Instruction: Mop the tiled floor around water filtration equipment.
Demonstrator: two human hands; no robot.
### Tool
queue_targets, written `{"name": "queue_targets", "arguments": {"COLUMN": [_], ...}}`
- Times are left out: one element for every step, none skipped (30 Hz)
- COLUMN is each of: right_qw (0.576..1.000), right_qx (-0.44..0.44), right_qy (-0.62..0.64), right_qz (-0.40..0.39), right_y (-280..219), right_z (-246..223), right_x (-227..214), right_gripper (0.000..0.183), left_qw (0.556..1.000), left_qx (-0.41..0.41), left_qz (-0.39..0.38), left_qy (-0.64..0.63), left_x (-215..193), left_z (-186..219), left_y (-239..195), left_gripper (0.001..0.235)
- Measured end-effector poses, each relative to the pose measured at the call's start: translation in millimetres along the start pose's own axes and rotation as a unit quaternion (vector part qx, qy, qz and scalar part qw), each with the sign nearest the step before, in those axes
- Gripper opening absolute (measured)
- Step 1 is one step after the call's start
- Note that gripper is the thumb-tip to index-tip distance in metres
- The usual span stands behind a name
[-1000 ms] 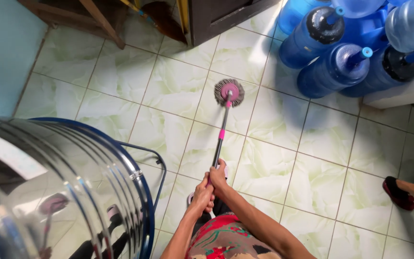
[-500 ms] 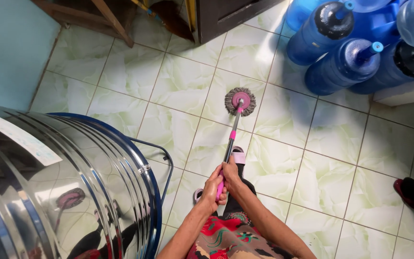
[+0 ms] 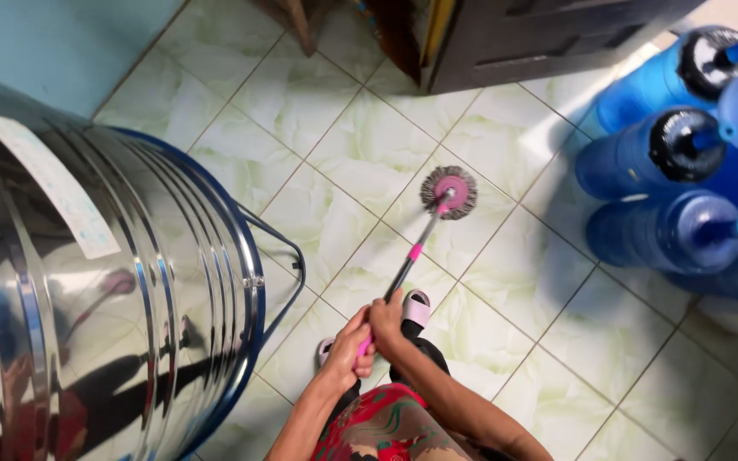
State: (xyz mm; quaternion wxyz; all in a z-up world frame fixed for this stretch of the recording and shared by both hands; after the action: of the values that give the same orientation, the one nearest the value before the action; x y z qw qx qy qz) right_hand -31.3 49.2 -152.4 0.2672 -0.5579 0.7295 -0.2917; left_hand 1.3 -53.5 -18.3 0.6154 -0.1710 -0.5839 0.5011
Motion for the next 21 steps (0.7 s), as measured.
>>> {"name": "queue_targets", "arguments": {"right_qw": [1.000,0.999,0.996,0.995,0.991,0.985,0.984,0.981,0.976,0.975,0.972,0.966,0.965,0.963,0.960,0.961,0.952,0.943,0.943,0.949,0.952], "right_qx": [0.001,0.024,0.046,0.045,0.052,0.063,0.065,0.049,0.033,0.036,-0.008,-0.056,-0.057,-0.066,-0.075,-0.073,-0.096,-0.119,-0.119,-0.110,-0.100], "right_qy": [-0.010,-0.019,-0.029,-0.037,-0.018,0.001,-0.006,-0.047,-0.088,-0.091,-0.107,-0.124,-0.127,-0.148,-0.168,-0.167,-0.200,-0.235,-0.235,-0.194,-0.152], "right_qz": [-0.008,-0.040,-0.072,-0.079,-0.119,-0.159,-0.167,-0.181,-0.196,-0.199,-0.210,-0.219,-0.222,-0.216,-0.211,-0.210,-0.209,-0.205,-0.202,-0.224,-0.245], "right_y": [-17.3,-30.4,-44.0,-43.9,-43.8,-45.2,-31.1,-22.5,-13.6,6.7,26.1,46.9,66.5,88.1,110.0,134.8,159.2,186.4,213.9,240.8,267.3], "right_z": [-12.3,-25.5,-38.0,-38.2,-36.3,-32.7,-31.2,-27.3,-23.6,-22.8,-26.8,-32.2,-35.9,-42.6,-49.6,-58.1,-68.3,-80.2,-82.6,-87.1,-92.3], "right_x": [2.5,7.6,12.1,11.9,15.5,20.1,19.6,18.8,17.9,14.9,13.6,14.6,15.9,19.6,23.1,26.4,30.6,33.4,29.7,29.6,28.9], "right_gripper": [0.063,0.065,0.067,0.067,0.074,0.082,0.082,0.081,0.080,0.080,0.080,0.081,0.081,0.081,0.081,0.081,0.070,0.061,0.061,0.061,0.062], "left_qw": [1.000,0.999,0.996,0.995,0.990,0.983,0.981,0.975,0.969,0.967,0.964,0.961,0.960,0.960,0.959,0.959,0.959,0.959,0.960,0.966,0.971], "left_qx": [0.005,0.016,0.026,0.033,0.051,0.068,0.073,0.094,0.115,0.116,0.129,0.144,0.146,0.158,0.170,0.168,0.170,0.172,0.170,0.178,0.186], "left_qz": [0.004,0.030,0.056,0.058,0.081,0.105,0.109,0.110,0.112,0.116,0.111,0.103,0.103,0.090,0.077,0.078,0.082,0.082,0.080,0.064,0.048], "left_qy": [-0.012,-0.039,-0.066,-0.075,-0.106,-0.137,-0.145,-0.168,-0.190,-0.194,-0.203,-0.211,-0.215,-0.215,-0.215,-0.214,-0.212,-0.210,-0.210,-0.175,-0.140], "left_x": [0.2,-0.1,-0.2,3.4,4.1,3.5,5.8,7.0,8.6,13.7,19.1,22.5,23.2,23.7,24.7,24.6,23.9,24.0,27.9,34.5,42.1], "left_z": [-8.8,-14.0,-20.3,-25.6,-30.8,-36.8,-36.8,-39.4,-41.5,-36.1,-29.2,-19.8,-11.8,1.4,14.7,28.0,41.6,56.4,69.1,86.2,103.2], "left_y": [-10.0,-17.1,-24.1,-23.1,-22.3,-22.6,-9.9,-1.4,7.4,21.3,34.4,48.4,63.5,79.4,95.6,112.5,129.3,149.0,168.0,185.8,203.3], "left_gripper": [0.056,0.058,0.061,0.061,0.061,0.062,0.062,0.060,0.059,0.059,0.057,0.055,0.055,0.053,0.050,0.050,0.050,0.050,0.050,0.047,0.045]}}
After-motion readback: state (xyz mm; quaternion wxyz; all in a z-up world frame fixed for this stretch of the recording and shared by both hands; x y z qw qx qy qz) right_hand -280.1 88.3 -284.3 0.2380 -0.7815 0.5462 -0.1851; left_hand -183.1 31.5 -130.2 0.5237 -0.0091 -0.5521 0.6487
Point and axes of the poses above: each hand's wrist, its own y-axis towards the middle knuckle, its own x-axis out of the palm, z = x × y, the point moved 5 cm from there along y, towards the middle knuckle, and after that the axes turned 9 degrees about -z, right-handed, at the moved point
